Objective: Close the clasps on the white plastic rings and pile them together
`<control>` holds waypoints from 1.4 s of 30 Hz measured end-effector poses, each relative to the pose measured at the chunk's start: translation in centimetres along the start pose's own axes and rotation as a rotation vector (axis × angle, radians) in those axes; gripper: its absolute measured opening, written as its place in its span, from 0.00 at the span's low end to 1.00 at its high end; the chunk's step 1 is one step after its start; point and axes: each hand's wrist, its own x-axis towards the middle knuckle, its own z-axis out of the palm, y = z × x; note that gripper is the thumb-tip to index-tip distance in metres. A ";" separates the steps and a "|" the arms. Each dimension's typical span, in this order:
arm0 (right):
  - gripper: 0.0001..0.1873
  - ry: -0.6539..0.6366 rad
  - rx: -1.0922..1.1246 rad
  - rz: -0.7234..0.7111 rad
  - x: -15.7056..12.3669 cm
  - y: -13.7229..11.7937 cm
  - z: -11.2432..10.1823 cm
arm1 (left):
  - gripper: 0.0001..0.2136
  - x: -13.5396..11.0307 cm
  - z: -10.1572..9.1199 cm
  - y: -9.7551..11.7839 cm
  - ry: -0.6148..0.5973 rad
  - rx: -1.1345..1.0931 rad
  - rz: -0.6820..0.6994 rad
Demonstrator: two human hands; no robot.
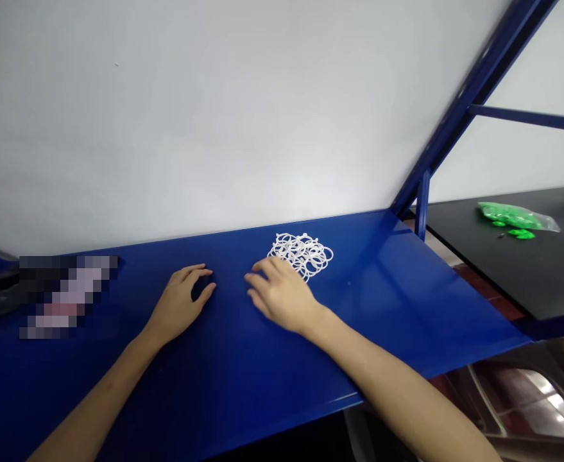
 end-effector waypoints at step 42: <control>0.24 -0.346 0.233 -0.087 -1.1 -3.1 2.3 | 0.16 -0.1 0.2 0.3 0.018 0.123 0.063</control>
